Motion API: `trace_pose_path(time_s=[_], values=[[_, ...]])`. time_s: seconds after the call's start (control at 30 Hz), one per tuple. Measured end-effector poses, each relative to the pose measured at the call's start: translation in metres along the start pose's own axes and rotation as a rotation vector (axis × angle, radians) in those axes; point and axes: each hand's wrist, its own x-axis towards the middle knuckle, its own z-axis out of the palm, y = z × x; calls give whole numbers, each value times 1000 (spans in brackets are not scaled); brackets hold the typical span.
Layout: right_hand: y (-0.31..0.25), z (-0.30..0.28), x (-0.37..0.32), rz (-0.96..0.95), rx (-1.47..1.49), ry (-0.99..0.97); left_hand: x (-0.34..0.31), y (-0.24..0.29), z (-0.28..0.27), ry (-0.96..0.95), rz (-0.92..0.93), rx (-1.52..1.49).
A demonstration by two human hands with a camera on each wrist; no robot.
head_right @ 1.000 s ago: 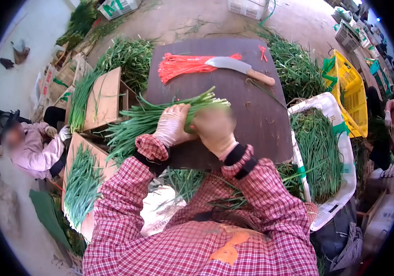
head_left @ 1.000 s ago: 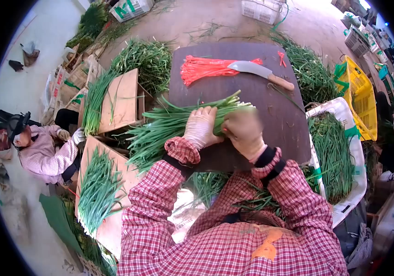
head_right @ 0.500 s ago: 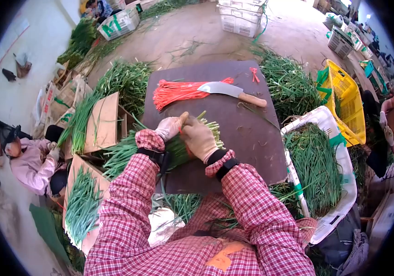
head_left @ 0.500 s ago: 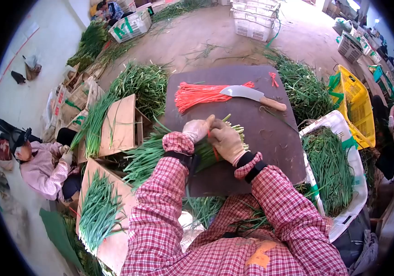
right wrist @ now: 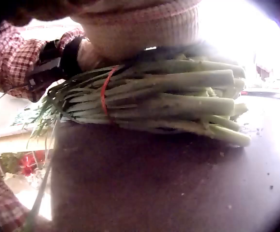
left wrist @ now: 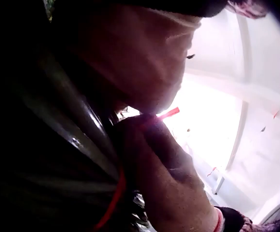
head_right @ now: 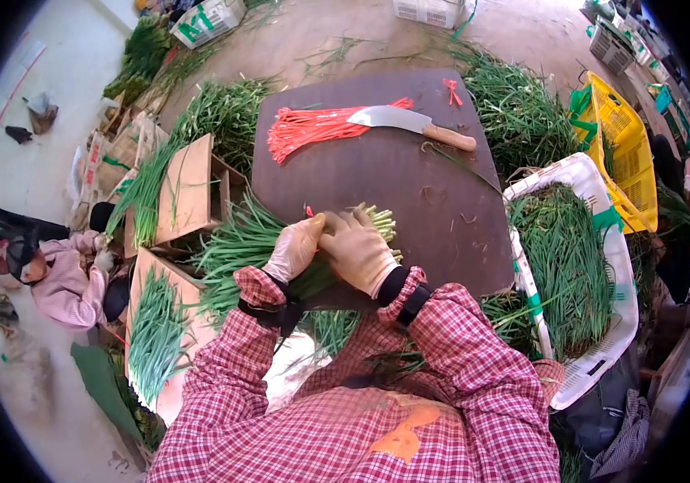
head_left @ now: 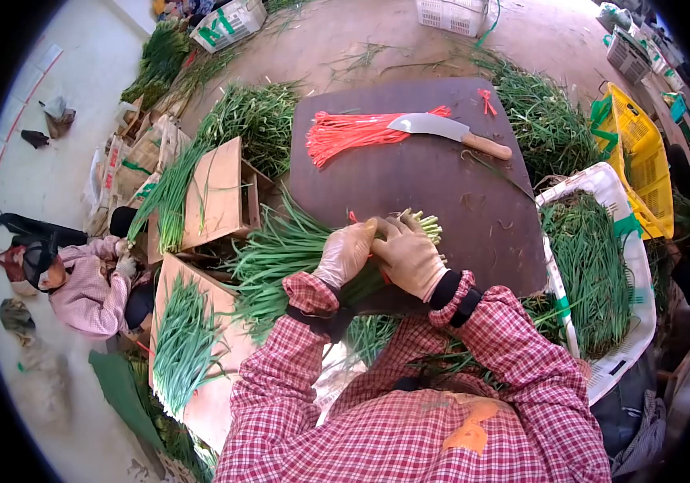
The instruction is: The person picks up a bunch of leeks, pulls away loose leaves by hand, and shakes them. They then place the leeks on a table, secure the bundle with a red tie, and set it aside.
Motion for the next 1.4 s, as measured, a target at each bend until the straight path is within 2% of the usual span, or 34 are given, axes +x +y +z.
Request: trace_pose_path(time_s=[0.03, 0.07, 0.1, 0.17, 0.27, 0.37, 0.4, 0.5, 0.53, 0.63, 0.67, 0.77, 0.8, 0.87, 0.93, 1.0, 1.1, 1.17, 1.2, 1.27, 1.33, 1.4], values=[[0, 1, -3, -19, 6, 10, -1, -10, 8, 72, -3, -76], [0, 2, -4, -20, -1, 15, 9, -37, 23, 228, 60, -325], [0, 4, -6, -19, -6, 24, 12, -52, 21, 372, -76, -421], [-1, 7, -6, -10, -12, 41, 22, -52, 16, 456, 77, 18], [1, 5, -3, -3, 10, 43, 15, -11, 1, 67, 27, 564], [-1, 3, -11, 13, 80, 71, 9, 9, -8, -74, -14, 682], [-3, 0, -13, 9, 88, 32, 7, 9, -5, -62, -22, 719], [-2, -8, -12, -38, 76, -62, -4, -15, 6, 120, 192, 405], [1, -7, -10, -67, 47, -81, -6, -21, 6, 67, 129, 425], [4, -5, -14, -104, 22, -91, -10, -15, 5, -8, -61, 108], [4, -5, -14, -111, 21, -80, -7, -37, 12, 116, 7, 184], [2, 0, -18, -83, 63, 3, 11, -68, 10, 289, -255, 296], [2, 0, -18, -69, 78, -1, 16, -62, 11, 329, -278, 381], [2, 1, -17, -40, 108, -5, 27, -27, 8, 184, -448, 416], [1, 0, -16, -28, 104, -27, 40, -16, 6, 56, -600, 414], [1, -2, -18, -31, 101, -20, 45, -34, 4, -151, -368, 517], [4, 2, -21, -45, 145, 55, 42, -55, 8, -93, -337, 339], [6, 7, -25, -24, 234, 133, 35, -64, 16, 102, -482, 18], [8, 6, -25, -2, 286, 143, 32, -63, 15, 117, -462, -115], [10, 3, -24, 37, 389, 157, 28, -62, 13, 97, -391, -126], [8, 5, -25, 125, 449, 166, 20, -24, 4, 115, -349, -162], [11, 0, -23, 170, 426, 203, 26, -20, -1, 135, -245, -298]])
